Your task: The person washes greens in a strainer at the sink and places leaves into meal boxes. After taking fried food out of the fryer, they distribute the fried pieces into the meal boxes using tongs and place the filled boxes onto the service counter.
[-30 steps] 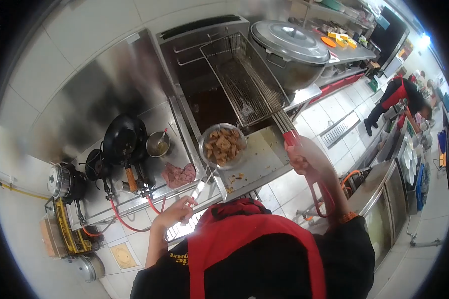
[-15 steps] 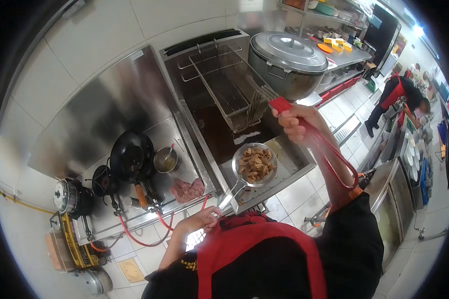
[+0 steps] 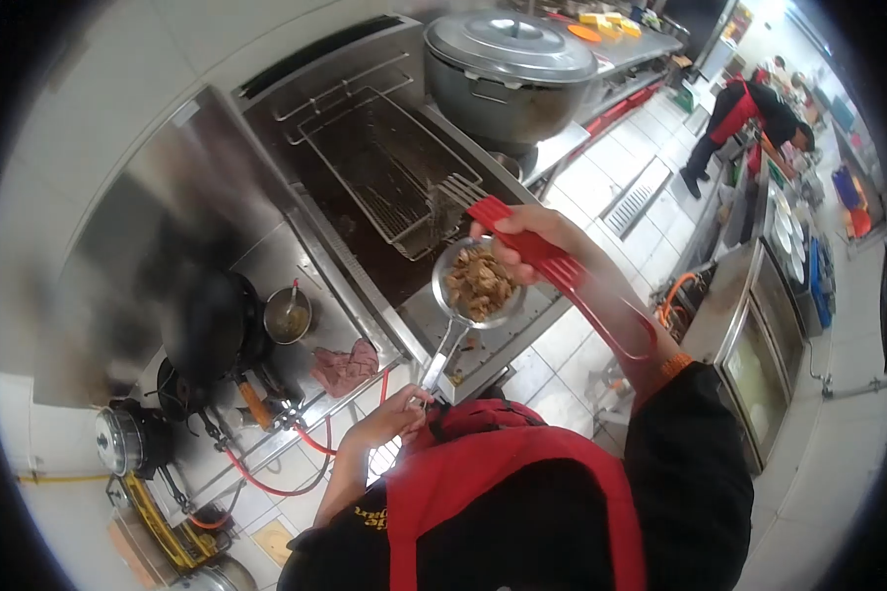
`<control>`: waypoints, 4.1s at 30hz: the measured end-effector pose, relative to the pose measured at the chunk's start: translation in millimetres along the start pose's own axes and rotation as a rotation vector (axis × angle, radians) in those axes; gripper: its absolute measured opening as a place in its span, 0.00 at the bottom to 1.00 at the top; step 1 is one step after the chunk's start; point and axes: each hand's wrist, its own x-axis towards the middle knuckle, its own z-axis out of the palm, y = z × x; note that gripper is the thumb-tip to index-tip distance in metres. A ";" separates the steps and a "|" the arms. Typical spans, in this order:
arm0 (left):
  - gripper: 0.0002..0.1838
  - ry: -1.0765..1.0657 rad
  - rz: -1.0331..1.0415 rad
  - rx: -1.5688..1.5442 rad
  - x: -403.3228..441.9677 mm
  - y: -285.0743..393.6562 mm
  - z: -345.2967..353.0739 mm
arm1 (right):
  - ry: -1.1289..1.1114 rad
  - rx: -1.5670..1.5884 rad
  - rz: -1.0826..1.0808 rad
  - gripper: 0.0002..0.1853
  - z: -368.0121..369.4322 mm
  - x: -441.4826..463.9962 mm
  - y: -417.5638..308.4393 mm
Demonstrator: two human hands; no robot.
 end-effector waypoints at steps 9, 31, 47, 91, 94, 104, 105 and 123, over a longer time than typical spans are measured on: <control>0.15 0.205 -0.006 -0.090 59.3 40.3 72.8 | 0.231 -0.144 -0.338 0.16 -77.8 -103.1 -23.6; 0.16 0.799 0.269 -0.269 328.4 222.2 287.8 | 0.422 -0.149 -0.446 0.14 -388.7 -385.1 -153.3; 0.15 0.395 0.469 -0.240 764.8 566.1 239.6 | 0.879 0.001 -0.512 0.11 -762.2 -451.6 -353.2; 0.11 1.066 0.673 -0.428 1290.9 902.9 -71.8 | -0.072 -2.143 -0.266 0.14 -1192.3 438.7 -854.4; 0.12 1.087 0.652 -0.490 1295.8 904.1 -69.4 | -0.094 -2.216 -0.245 0.17 -1194.5 455.5 -854.0; 0.13 1.157 0.556 -0.448 1303.5 910.1 -76.3 | 0.156 -1.588 -0.625 0.12 -1254.3 424.2 -949.2; 0.13 1.154 0.550 -0.437 1303.9 908.3 -78.7 | 0.064 -1.532 -0.415 0.10 -1265.2 402.1 -973.9; 0.17 0.954 0.457 -0.475 1337.1 854.6 -139.9 | 0.016 0.117 -0.158 0.40 -1388.7 53.2 -939.0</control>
